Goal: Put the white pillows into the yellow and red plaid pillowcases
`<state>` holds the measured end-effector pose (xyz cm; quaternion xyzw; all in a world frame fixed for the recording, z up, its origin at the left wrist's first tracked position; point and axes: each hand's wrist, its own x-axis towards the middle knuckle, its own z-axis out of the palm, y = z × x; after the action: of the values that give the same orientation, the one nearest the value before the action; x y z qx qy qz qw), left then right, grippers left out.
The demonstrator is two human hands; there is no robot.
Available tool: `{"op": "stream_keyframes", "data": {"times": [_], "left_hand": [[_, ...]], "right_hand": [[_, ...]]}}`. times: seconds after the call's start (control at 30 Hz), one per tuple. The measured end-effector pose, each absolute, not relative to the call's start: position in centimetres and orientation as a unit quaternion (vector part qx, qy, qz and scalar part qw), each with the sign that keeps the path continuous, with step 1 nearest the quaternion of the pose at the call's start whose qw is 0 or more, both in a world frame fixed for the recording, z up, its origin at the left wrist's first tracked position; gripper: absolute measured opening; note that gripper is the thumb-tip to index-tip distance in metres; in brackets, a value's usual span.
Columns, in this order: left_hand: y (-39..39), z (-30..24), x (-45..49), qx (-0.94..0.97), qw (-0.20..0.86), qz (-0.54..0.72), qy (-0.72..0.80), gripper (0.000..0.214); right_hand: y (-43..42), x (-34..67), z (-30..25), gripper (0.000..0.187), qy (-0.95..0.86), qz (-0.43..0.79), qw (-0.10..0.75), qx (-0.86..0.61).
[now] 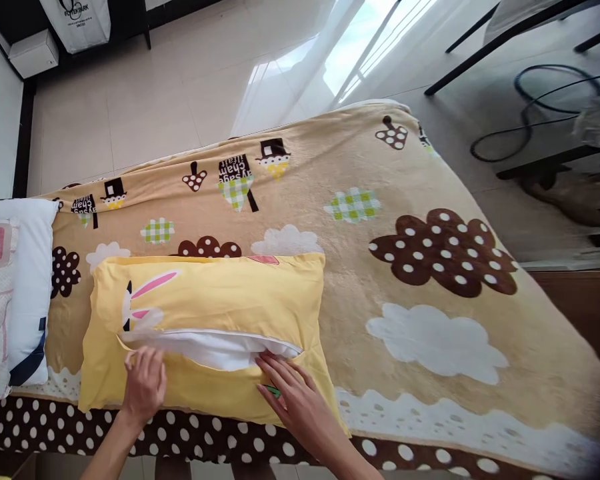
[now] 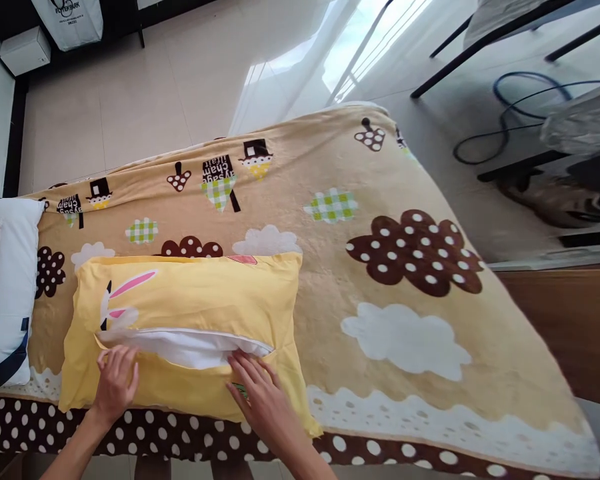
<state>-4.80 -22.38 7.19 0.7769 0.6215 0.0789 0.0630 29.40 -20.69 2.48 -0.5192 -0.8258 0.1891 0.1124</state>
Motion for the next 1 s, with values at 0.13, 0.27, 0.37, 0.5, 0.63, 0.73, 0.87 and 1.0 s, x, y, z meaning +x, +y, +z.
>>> {"op": "stream_keyframes", "data": {"times": [0.13, 0.27, 0.37, 0.5, 0.63, 0.73, 0.87, 1.0], "left_hand": [[-20.2, 8.3, -3.0, 0.853, 0.095, 0.129, 0.496, 0.04], [-16.2, 8.5, 0.2, 0.859, 0.161, 0.12, 0.471, 0.034], [-15.0, 7.8, 2.0, 0.856, 0.208, 0.053, 0.47, 0.029], [-16.5, 6.1, -0.3, 0.792, 0.209, -0.02, 0.574, 0.035], [-19.3, 4.9, -5.6, 0.763, 0.177, -0.038, 0.62, 0.045], [-20.7, 4.4, -8.1, 0.741, 0.162, -0.051, 0.65, 0.047], [-21.5, 4.9, -8.7, 0.751, 0.145, -0.027, 0.644, 0.044], [-21.8, 7.2, -7.5, 0.788, 0.103, 0.033, 0.606, 0.031]], "right_hand": [[-17.5, 28.6, 4.5, 0.029, -0.775, 0.153, 0.156, -0.593], [-15.5, 24.6, 5.6, 0.033, -0.8, 0.257, 0.16, -0.517], [-15.3, 21.7, 4.6, 0.034, -0.808, 0.293, 0.111, -0.498], [-15.5, 22.3, 2.6, 0.038, -0.805, 0.298, 0.076, -0.508], [-16.2, 26.4, 1.2, 0.038, -0.788, 0.28, 0.069, -0.545], [-16.9, 28.4, 0.8, 0.035, -0.794, 0.267, 0.06, -0.543], [-17.4, 28.8, 2.1, 0.033, -0.792, 0.266, 0.072, -0.545], [-17.8, 29.5, 5.1, 0.032, -0.788, 0.241, 0.13, -0.551]]}}
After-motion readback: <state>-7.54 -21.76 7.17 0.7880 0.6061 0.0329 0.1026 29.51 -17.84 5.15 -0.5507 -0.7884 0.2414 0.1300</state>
